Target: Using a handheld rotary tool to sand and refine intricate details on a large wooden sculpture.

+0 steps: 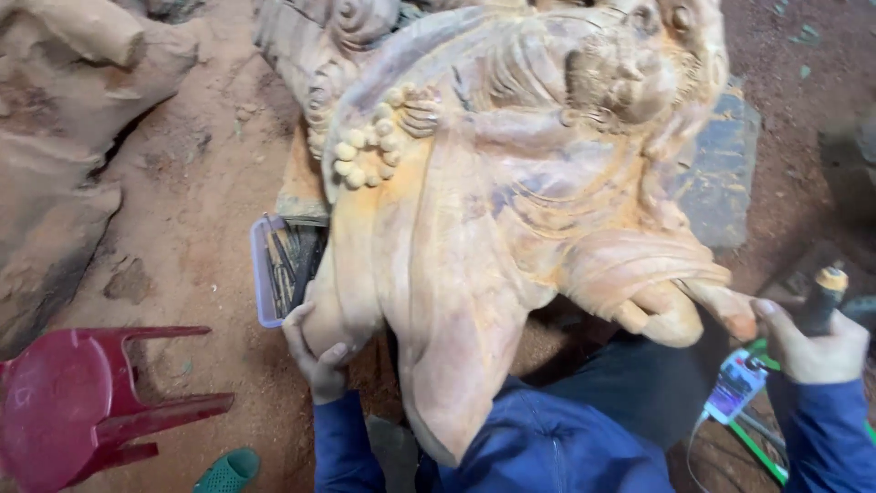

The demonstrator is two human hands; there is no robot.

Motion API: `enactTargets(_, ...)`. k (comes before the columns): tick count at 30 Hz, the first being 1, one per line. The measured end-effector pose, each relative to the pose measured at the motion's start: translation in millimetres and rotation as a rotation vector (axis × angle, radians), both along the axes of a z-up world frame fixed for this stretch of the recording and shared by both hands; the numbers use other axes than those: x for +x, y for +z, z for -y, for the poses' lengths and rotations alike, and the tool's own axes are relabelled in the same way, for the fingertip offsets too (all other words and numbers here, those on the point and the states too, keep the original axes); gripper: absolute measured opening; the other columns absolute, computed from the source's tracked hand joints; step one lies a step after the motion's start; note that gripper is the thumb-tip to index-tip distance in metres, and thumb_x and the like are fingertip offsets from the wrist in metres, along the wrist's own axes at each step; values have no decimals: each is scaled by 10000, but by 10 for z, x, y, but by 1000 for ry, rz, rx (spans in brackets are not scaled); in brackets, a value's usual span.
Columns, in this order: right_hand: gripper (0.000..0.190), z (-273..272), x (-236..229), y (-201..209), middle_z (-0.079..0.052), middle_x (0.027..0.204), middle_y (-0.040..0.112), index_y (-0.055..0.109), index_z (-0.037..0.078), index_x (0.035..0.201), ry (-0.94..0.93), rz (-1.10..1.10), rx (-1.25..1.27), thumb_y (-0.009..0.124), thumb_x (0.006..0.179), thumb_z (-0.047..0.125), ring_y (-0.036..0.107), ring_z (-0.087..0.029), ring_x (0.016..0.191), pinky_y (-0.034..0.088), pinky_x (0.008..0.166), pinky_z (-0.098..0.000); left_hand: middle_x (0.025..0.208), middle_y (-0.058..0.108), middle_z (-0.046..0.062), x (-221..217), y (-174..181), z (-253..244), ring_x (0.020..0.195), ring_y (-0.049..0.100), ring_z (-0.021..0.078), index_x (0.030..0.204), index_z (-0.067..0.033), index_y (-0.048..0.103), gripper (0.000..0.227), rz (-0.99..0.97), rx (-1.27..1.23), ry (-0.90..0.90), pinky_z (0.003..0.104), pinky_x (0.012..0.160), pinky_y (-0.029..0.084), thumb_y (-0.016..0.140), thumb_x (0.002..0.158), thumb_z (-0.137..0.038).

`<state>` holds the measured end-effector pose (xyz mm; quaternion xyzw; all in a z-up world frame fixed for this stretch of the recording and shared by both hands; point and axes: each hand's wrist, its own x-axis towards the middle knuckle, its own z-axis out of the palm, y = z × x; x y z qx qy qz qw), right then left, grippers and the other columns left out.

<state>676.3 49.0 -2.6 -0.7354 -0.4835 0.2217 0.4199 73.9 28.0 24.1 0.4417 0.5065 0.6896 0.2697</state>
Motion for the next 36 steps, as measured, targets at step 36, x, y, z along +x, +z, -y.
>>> enactTargets(36,111,56,-115,174,-180,1075,693,728,-90,1191,32,39,-19,751,1094,-41,610,-185,985,489,913,-309,1430,546,248,109,353,-171,1248,575,340,1481,17,458,963,365,-296,128,353,1027,470,612,566,-241)
